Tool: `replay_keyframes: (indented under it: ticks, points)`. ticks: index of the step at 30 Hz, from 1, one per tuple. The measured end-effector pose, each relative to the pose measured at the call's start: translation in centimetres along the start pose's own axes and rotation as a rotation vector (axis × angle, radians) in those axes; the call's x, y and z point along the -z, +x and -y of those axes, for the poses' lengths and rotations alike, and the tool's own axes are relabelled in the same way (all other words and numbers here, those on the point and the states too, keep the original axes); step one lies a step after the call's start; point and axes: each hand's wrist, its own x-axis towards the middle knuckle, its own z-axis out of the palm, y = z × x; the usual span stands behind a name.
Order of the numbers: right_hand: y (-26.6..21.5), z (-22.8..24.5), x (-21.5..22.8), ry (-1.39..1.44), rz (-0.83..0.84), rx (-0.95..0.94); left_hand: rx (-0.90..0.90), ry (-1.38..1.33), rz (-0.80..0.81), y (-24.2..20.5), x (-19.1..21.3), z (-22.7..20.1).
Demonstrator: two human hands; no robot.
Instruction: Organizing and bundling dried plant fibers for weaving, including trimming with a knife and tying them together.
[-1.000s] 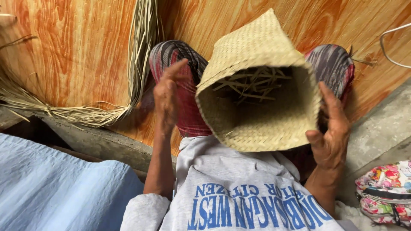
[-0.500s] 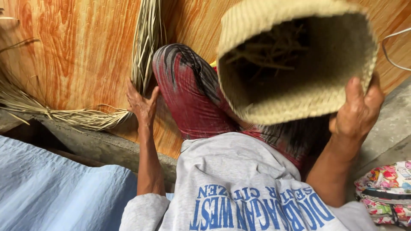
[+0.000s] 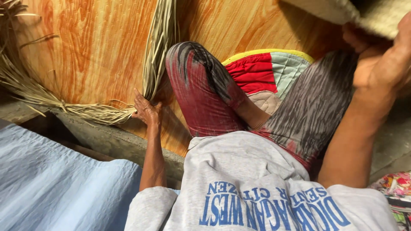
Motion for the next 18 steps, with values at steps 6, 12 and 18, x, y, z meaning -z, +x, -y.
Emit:
replay_keyframes:
  ticks: [6, 12, 18]
  points:
    - [3.5, -2.6, 2.6, -0.293, 0.305, 0.325, -0.088, 0.023, 0.049, 1.0, 0.0, 1.3]
    - [-0.6, -2.4, 0.0, -0.135, 0.021, 0.126, -0.237, -0.016, 0.005, 0.5, 5.5, -1.4]
    - [-6.1, -4.2, -0.8, -0.208, 0.238, 0.172, -0.193, -0.362, 0.067, 0.8, 11.0, -4.9]
